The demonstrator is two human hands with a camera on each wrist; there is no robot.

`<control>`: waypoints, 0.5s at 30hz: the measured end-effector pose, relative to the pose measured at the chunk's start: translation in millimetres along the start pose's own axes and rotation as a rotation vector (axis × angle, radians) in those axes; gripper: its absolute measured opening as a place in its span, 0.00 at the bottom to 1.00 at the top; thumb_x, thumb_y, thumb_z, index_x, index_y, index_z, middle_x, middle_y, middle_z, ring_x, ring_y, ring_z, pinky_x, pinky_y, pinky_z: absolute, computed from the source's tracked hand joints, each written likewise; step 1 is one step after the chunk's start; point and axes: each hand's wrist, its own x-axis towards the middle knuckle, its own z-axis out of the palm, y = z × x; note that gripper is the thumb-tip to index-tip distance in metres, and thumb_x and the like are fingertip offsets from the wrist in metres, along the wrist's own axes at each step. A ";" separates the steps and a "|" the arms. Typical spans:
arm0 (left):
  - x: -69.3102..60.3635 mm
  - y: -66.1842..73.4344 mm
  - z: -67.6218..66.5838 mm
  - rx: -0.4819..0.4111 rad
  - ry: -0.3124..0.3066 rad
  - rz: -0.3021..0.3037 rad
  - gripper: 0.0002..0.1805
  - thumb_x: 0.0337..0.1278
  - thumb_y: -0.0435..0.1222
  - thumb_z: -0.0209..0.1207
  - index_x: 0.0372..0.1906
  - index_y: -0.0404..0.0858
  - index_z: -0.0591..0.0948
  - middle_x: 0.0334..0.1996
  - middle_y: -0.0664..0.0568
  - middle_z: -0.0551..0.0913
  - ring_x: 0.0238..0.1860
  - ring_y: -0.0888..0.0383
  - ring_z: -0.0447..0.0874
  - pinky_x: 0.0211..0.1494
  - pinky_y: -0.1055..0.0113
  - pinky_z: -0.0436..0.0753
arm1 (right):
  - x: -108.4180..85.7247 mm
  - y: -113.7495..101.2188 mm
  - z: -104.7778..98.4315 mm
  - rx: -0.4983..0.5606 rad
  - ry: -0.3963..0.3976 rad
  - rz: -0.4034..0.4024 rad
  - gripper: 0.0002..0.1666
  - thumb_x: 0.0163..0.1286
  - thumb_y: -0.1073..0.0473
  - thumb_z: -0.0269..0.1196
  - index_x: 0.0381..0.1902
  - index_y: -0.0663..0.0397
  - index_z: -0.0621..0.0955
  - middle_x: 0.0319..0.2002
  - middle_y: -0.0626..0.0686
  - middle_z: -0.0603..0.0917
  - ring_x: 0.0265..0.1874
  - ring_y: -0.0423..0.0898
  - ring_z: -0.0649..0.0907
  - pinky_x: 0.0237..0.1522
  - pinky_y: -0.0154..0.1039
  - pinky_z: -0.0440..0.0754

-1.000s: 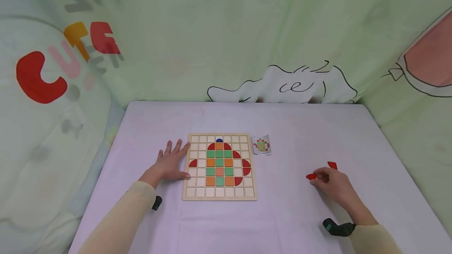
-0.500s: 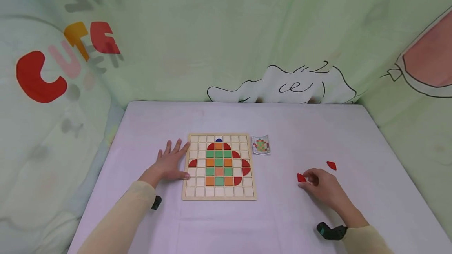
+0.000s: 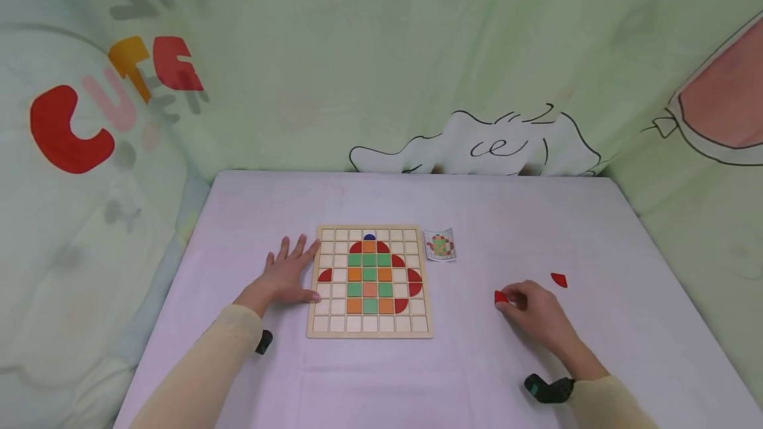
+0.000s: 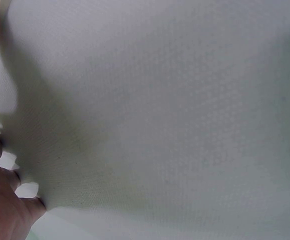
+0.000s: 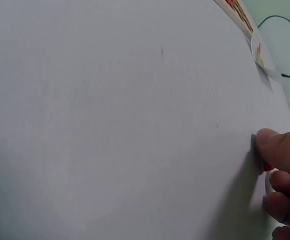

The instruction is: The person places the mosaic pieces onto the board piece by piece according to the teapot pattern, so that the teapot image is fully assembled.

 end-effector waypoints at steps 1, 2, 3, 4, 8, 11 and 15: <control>0.1 -0.2 0.0 0.000 0.000 0.001 0.63 0.49 0.50 0.76 0.84 0.44 0.49 0.84 0.39 0.39 0.82 0.31 0.28 0.79 0.29 0.39 | 0.8 -3.3 0.9 0.007 0.005 -0.002 0.19 0.61 0.60 0.75 0.47 0.64 0.84 0.40 0.58 0.85 0.39 0.50 0.81 0.37 0.37 0.84; 0.2 -0.4 0.0 -0.001 0.001 0.003 0.63 0.49 0.50 0.76 0.84 0.44 0.49 0.84 0.39 0.39 0.82 0.31 0.28 0.79 0.29 0.39 | 1.8 -7.3 1.7 0.015 0.009 -0.006 0.19 0.62 0.60 0.74 0.47 0.64 0.85 0.40 0.57 0.85 0.39 0.50 0.81 0.37 0.35 0.83; 0.3 -0.8 0.0 -0.002 0.002 0.003 0.63 0.49 0.50 0.76 0.84 0.44 0.49 0.84 0.38 0.39 0.82 0.31 0.28 0.79 0.29 0.39 | 3.1 -12.0 2.7 0.025 0.013 -0.011 0.18 0.62 0.60 0.74 0.47 0.64 0.85 0.39 0.57 0.85 0.39 0.50 0.81 0.36 0.33 0.83; 0.2 -1.1 0.0 -0.004 0.002 0.003 0.63 0.49 0.50 0.76 0.84 0.44 0.49 0.84 0.38 0.39 0.82 0.31 0.28 0.79 0.29 0.39 | 4.5 -17.3 3.8 0.035 0.014 -0.013 0.18 0.62 0.60 0.74 0.47 0.63 0.85 0.39 0.56 0.85 0.38 0.49 0.81 0.36 0.32 0.82; 0.7 -2.8 0.6 -0.004 0.001 -0.003 0.63 0.50 0.50 0.76 0.84 0.44 0.48 0.84 0.39 0.39 0.82 0.32 0.27 0.79 0.29 0.38 | 12.1 -43.2 9.8 0.074 -0.010 -0.015 0.18 0.63 0.60 0.74 0.48 0.63 0.85 0.39 0.55 0.84 0.39 0.48 0.80 0.38 0.33 0.83; 2.2 -3.4 1.5 -0.003 -0.001 -0.009 0.63 0.50 0.50 0.75 0.84 0.45 0.48 0.84 0.40 0.38 0.82 0.32 0.27 0.80 0.30 0.38 | 19.0 -64.3 16.0 0.096 -0.044 -0.016 0.17 0.64 0.60 0.74 0.48 0.62 0.85 0.39 0.55 0.84 0.39 0.48 0.79 0.40 0.36 0.83; 3.8 -2.6 2.6 -0.011 0.000 -0.007 0.62 0.50 0.50 0.75 0.84 0.45 0.48 0.84 0.40 0.39 0.82 0.32 0.27 0.80 0.30 0.38 | 29.1 -91.0 25.5 0.095 -0.079 -0.063 0.15 0.63 0.59 0.74 0.45 0.59 0.86 0.38 0.52 0.83 0.40 0.47 0.78 0.41 0.38 0.83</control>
